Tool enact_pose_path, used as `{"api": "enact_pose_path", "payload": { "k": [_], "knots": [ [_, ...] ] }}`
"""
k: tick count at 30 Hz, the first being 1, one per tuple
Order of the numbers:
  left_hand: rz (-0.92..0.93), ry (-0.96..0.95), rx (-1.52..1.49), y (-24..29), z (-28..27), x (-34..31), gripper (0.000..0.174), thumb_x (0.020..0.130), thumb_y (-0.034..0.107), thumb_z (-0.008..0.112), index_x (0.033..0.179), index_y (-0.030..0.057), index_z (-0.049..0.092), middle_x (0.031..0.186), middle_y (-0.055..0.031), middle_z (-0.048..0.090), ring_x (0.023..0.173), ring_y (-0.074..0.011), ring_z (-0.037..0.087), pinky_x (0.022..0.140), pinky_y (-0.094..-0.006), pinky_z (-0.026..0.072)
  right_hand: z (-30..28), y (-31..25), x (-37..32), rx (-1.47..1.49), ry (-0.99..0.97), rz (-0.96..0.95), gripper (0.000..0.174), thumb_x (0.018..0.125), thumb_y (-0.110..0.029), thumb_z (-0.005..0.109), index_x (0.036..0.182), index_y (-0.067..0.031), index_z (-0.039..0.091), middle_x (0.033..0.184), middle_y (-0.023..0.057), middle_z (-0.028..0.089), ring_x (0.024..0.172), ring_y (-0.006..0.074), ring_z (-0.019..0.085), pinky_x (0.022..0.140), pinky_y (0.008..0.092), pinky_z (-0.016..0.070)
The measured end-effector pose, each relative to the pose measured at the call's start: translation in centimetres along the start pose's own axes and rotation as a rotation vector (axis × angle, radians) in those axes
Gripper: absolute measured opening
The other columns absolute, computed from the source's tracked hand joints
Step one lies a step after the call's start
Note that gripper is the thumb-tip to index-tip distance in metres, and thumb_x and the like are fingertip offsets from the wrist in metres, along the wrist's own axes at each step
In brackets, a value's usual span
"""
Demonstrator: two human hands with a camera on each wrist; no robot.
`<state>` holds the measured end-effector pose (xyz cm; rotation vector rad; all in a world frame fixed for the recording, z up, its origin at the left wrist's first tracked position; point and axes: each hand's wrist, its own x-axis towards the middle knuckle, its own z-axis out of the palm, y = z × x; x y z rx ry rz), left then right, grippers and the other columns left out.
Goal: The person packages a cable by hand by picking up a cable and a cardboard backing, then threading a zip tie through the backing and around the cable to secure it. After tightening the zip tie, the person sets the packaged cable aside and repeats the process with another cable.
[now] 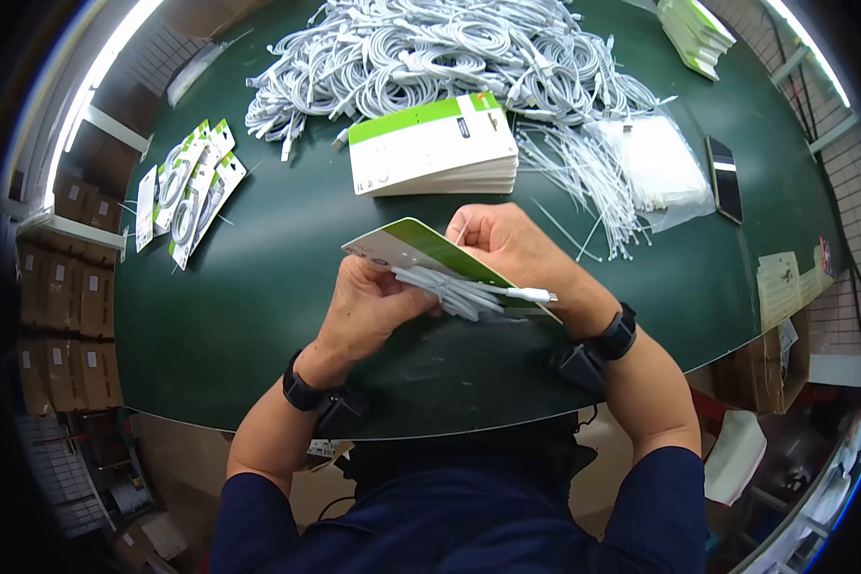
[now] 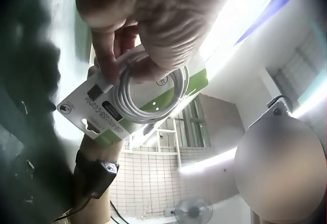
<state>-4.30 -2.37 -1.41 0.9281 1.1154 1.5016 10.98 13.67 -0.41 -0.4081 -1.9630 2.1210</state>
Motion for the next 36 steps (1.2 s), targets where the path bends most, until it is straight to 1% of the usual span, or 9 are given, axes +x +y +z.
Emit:
{"api": "enact_pose_path", "payload": {
  "k": [4,7,11,16,21,23,25,31,36],
  "knots": [
    [-0.076,0.045,-0.043,0.0,0.3,-0.2,0.022,0.089,-0.009,0.07,0.109,0.001,0.072,0.102,-0.0065,0.074,0.09,-0.0141,0.071,0.08,-0.0286,0.0595,0.5,-0.2,0.2,0.091,0.01,0.022,0.018,0.1,-0.013,0.071,0.095,0.0028,0.063,0.085,0.0074,0.073,0.075,0.0066,0.067,0.063,0.0221,0.0529],
    [0.01,-0.003,-0.066,0.0,0.5,0.1,0.018,0.086,-0.009,0.072,0.101,0.0018,0.07,0.098,-0.0048,0.069,0.088,-0.0126,0.068,0.081,-0.0274,0.0572,0.6,-0.7,0.2,-0.058,0.044,0.068,0.014,0.097,-0.008,0.069,0.094,0.0038,0.064,0.079,0.0045,0.07,0.069,0.0056,0.062,0.06,0.0216,0.0502],
    [0.217,-0.059,0.11,-0.5,-0.4,0.4,0.014,0.085,-0.007,0.075,0.092,0.0027,0.068,0.098,-0.0045,0.065,0.086,-0.0102,0.062,0.078,-0.0244,0.0535,0.7,-1.5,-0.5,0.148,0.022,0.027,0.01,0.094,-0.004,0.07,0.089,0.0027,0.064,0.087,0.0083,0.07,0.07,0.0066,0.061,0.062,0.0212,0.0502],
    [0.074,0.126,0.103,0.6,1.2,0.0,0.014,0.084,-0.006,0.077,0.085,0.0015,0.065,0.091,-0.0048,0.07,0.078,-0.0076,0.064,0.069,-0.0236,0.054,0.8,-2.5,-1.3,0.011,-0.049,-0.14,0.008,0.094,0.001,0.069,0.089,0.0003,0.062,0.095,0.0071,0.068,0.075,0.0048,0.06,0.064,0.0212,0.0505],
    [0.046,0.103,0.066,0.0,0.2,0.3,0.012,0.087,-0.005,0.075,0.098,-0.0027,0.07,0.099,-0.0083,0.072,0.082,-0.0117,0.068,0.073,-0.0251,0.0574,-0.1,-0.5,-0.3,0.059,0.013,-0.136,0.009,0.095,0.0,0.071,0.093,0.0007,0.061,0.096,0.0066,0.068,0.079,0.0058,0.062,0.067,0.0223,0.0523],
    [-0.017,0.098,-0.001,-0.2,0.2,-0.1,0.017,0.089,-0.004,0.073,0.106,-0.005,0.071,0.102,-0.0096,0.074,0.084,-0.013,0.07,0.074,-0.0263,0.0592,-0.7,-0.2,0.3,0.188,0.005,0.053,0.022,0.093,-0.012,0.08,0.098,-0.0006,0.062,0.097,0.0077,0.072,0.082,0.0085,0.067,0.071,0.0244,0.0557],
    [0.0,0.074,-0.071,-0.7,0.2,0.2,0.022,0.091,-0.003,0.072,0.113,-0.0056,0.07,0.104,-0.0108,0.074,0.087,-0.0147,0.072,0.076,-0.0272,0.0606,-0.7,1.0,0.7,0.192,-0.035,0.077,0.024,0.099,-0.023,0.074,0.102,-0.0013,0.065,0.097,0.0071,0.073,0.079,0.0079,0.067,0.069,0.0245,0.0569],
    [0.037,0.116,-0.077,-0.3,-0.2,0.5,0.022,0.092,-0.001,0.074,0.113,-0.0035,0.069,0.104,-0.0097,0.075,0.083,-0.0117,0.07,0.07,-0.0249,0.0587,-1.9,0.7,0.2,0.294,0.072,0.051,0.017,0.099,-0.016,0.074,0.099,-0.0022,0.063,0.093,0.0048,0.072,0.076,0.007,0.066,0.066,0.0221,0.0548],
    [0.081,0.252,-0.184,-0.5,-0.6,0.9,0.027,0.09,-0.002,0.075,0.116,-0.0011,0.067,0.105,-0.0085,0.074,0.084,-0.0115,0.069,0.068,-0.0243,0.0574,-2.3,0.5,0.8,0.515,0.22,-0.029,0.021,0.106,-0.023,0.063,0.105,-0.0022,0.062,0.104,0.0075,0.071,0.089,0.0111,0.068,0.08,0.0261,0.0565]
  ]
}}
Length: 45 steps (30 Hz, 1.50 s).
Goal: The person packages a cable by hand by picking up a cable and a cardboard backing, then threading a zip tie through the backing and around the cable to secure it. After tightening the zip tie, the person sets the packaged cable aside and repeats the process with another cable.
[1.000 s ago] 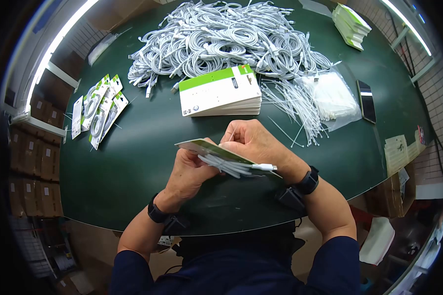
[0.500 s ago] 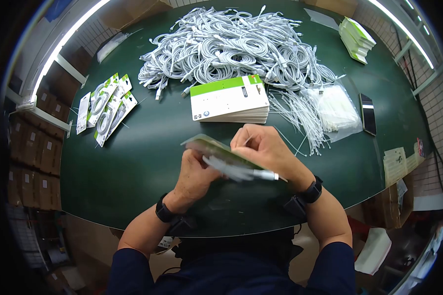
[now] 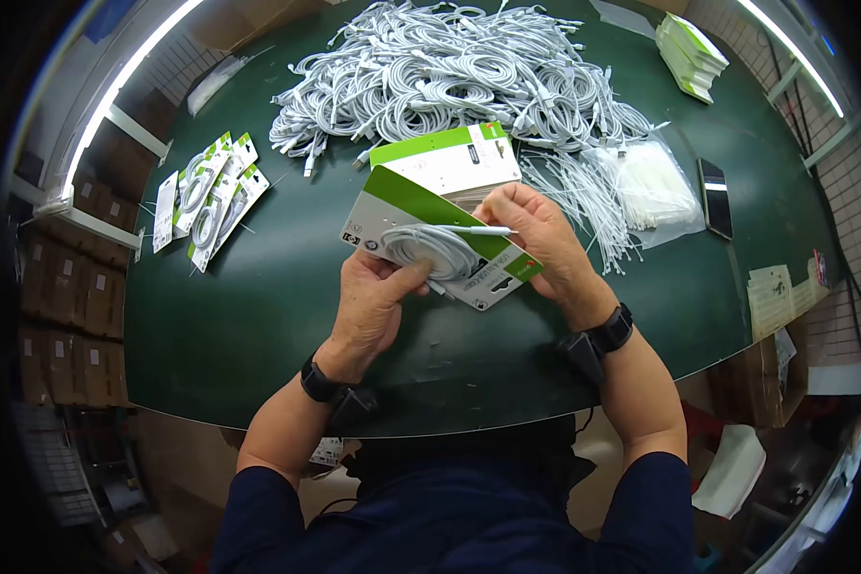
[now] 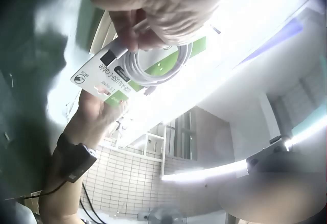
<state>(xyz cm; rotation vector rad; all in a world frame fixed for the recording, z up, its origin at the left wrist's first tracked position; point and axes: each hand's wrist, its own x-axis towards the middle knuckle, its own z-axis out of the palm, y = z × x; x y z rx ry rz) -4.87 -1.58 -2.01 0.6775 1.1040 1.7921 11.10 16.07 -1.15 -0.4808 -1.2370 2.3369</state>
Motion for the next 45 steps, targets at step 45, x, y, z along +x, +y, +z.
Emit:
{"api": "enact_pose_path", "payload": {
  "k": [45],
  "knots": [
    [0.796,-0.229,1.278,3.8,-0.1,0.3,0.02,0.072,-0.009,0.069,0.088,0.0005,0.064,0.098,-0.0151,0.072,0.083,-0.0313,0.072,0.07,-0.0381,0.0596,2.6,0.5,-1.3,-1.145,-0.048,-0.865,0.023,0.076,-0.001,0.086,0.097,-0.0072,0.078,0.098,0.0065,0.071,0.087,0.0199,0.067,0.071,0.0304,0.0568]
  ]
}}
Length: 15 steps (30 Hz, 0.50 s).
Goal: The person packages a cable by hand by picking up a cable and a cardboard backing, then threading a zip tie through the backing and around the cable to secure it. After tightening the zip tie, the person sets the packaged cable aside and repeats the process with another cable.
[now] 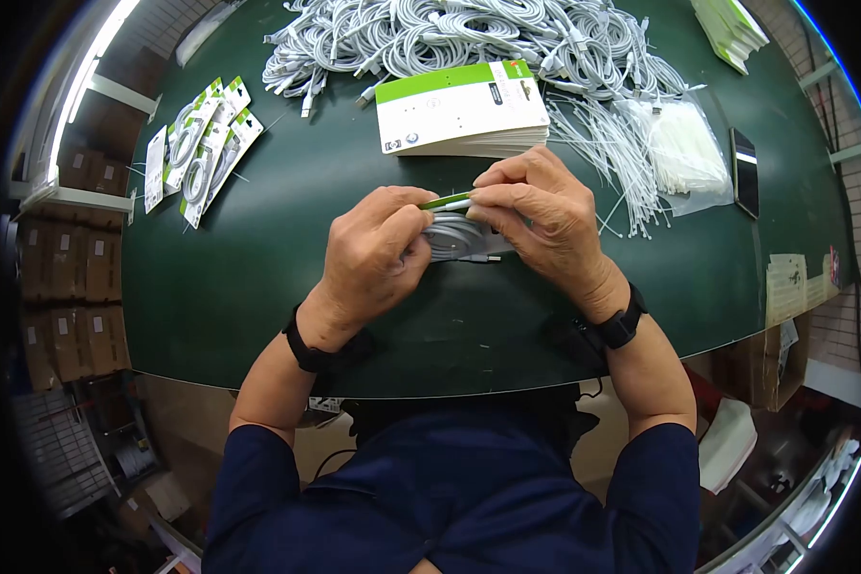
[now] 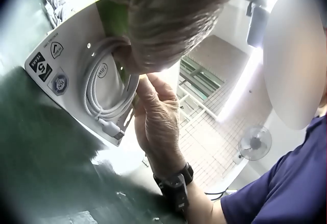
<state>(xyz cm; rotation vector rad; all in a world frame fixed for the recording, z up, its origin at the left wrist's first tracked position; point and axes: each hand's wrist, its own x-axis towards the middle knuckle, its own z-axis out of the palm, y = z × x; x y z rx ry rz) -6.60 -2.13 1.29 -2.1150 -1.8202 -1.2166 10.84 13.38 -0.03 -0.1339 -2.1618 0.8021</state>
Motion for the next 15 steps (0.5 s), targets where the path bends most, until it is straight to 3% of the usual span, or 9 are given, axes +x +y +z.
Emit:
{"api": "enact_pose_path", "payload": {
  "k": [5,12,15],
  "knots": [
    [-0.019,-0.003,0.02,0.31,-0.09,-0.07,0.019,0.075,-0.008,0.075,0.09,0.0001,0.066,0.099,-0.0151,0.072,0.086,-0.0311,0.072,0.072,-0.0378,0.0598,0.28,-0.2,-0.34,0.036,0.01,0.089,0.023,0.076,0.001,0.085,0.097,-0.0069,0.078,0.101,0.0079,0.069,0.088,0.02,0.067,0.073,0.0305,0.0589],
    [0.018,-0.011,0.027,0.36,-0.28,-0.18,0.029,0.076,-0.002,0.083,0.102,0.0002,0.071,0.1,-0.0145,0.072,0.086,-0.03,0.072,0.073,-0.0372,0.0604,-0.14,-0.26,-0.38,0.006,-0.013,0.072,0.023,0.075,0.001,0.085,0.096,-0.0061,0.077,0.101,0.0078,0.068,0.089,0.0198,0.067,0.073,0.03,0.0589],
    [0.038,0.019,0.027,0.45,0.03,-0.29,0.023,0.08,0.002,0.076,0.101,0.0012,0.068,0.098,-0.0117,0.068,0.088,-0.0278,0.07,0.069,-0.0362,0.06,-0.23,-0.23,-0.48,-0.001,-0.016,0.053,0.022,0.075,0.001,0.085,0.095,-0.0058,0.077,0.1,0.0073,0.068,0.089,0.0201,0.066,0.074,0.0299,0.0587]
  ]
}}
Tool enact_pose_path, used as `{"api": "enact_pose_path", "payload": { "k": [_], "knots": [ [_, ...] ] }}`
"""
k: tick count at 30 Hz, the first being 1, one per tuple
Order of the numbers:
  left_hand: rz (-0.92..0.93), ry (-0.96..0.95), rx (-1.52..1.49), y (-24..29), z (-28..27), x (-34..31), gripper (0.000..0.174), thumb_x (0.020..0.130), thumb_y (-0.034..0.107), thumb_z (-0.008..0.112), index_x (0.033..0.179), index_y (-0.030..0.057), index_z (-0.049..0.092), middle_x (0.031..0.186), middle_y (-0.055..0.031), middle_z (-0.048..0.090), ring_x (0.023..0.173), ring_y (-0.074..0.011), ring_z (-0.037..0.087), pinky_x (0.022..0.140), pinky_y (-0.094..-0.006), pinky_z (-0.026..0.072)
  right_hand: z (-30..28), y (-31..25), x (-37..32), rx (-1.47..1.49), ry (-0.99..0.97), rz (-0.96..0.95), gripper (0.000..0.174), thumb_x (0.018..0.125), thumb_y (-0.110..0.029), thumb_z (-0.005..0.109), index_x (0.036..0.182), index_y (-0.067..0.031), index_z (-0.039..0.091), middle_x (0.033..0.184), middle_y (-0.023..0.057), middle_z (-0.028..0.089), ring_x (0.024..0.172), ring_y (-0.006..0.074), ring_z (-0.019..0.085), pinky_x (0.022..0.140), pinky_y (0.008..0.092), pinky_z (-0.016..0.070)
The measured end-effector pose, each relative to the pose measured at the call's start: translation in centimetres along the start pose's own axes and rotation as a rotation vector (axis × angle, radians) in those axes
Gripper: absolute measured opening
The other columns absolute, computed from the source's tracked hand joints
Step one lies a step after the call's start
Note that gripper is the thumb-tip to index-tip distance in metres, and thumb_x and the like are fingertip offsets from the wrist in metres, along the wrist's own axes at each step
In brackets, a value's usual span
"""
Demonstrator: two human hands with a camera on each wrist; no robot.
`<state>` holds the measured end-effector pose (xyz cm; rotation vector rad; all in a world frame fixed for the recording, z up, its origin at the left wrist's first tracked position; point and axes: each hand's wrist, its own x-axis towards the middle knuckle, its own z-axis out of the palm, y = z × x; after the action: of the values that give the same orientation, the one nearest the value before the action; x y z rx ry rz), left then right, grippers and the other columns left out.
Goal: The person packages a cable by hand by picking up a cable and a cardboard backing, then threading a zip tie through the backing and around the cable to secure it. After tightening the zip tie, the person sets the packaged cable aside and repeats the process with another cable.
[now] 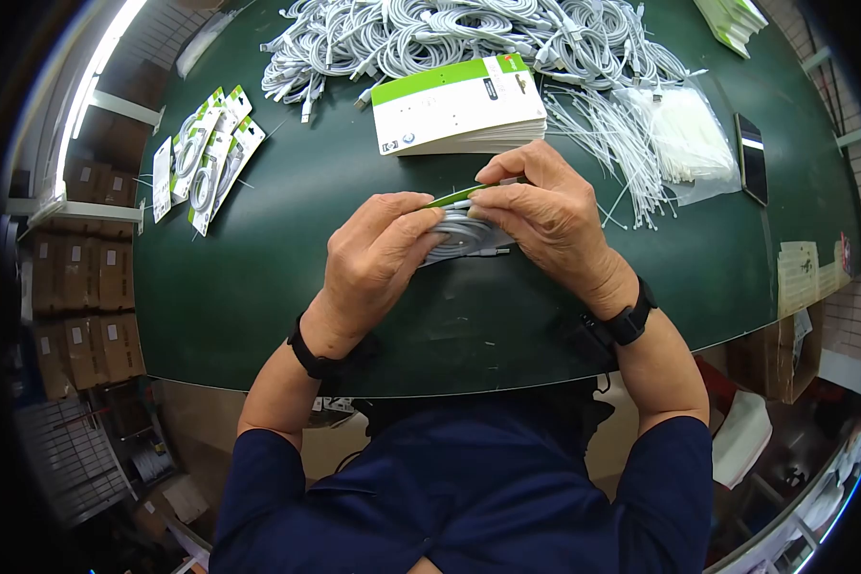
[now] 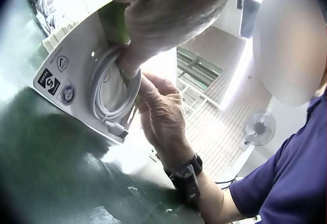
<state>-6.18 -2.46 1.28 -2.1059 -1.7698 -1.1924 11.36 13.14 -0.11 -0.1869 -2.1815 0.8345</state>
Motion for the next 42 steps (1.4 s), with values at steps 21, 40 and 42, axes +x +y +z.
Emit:
{"api": "enact_pose_path", "payload": {
  "k": [21,40,42],
  "knots": [
    [-0.076,0.065,0.078,0.6,0.9,0.8,0.024,0.07,-0.008,0.075,0.09,0.0015,0.067,0.089,-0.0095,0.068,0.074,-0.0276,0.069,0.062,-0.0366,0.0571,1.1,-1.9,0.4,-0.434,-0.082,-0.082,0.067,0.064,-0.017,0.09,0.125,-0.014,0.062,0.12,0.0068,0.063,0.113,0.0292,0.057,0.102,0.0477,0.0394],
    [-0.052,0.097,0.003,-0.4,0.7,0.3,0.023,0.073,-0.006,0.077,0.092,0.002,0.067,0.091,-0.0077,0.067,0.08,-0.0241,0.069,0.065,-0.0347,0.0581,1.1,-0.2,0.5,-0.289,-0.004,-0.153,0.055,0.065,-0.002,0.083,0.115,-0.0133,0.064,0.12,0.0016,0.07,0.103,0.0246,0.064,0.099,0.0456,0.0416],
    [-0.035,0.102,0.0,-0.5,0.4,0.4,0.022,0.073,-0.005,0.077,0.091,0.0023,0.067,0.091,-0.0074,0.067,0.08,-0.0236,0.068,0.064,-0.0346,0.0578,0.9,0.0,0.3,-0.277,0.009,-0.191,0.051,0.066,-0.006,0.087,0.112,-0.0143,0.065,0.122,0.0015,0.071,0.105,0.0234,0.065,0.101,0.046,0.0413]
  ]
}}
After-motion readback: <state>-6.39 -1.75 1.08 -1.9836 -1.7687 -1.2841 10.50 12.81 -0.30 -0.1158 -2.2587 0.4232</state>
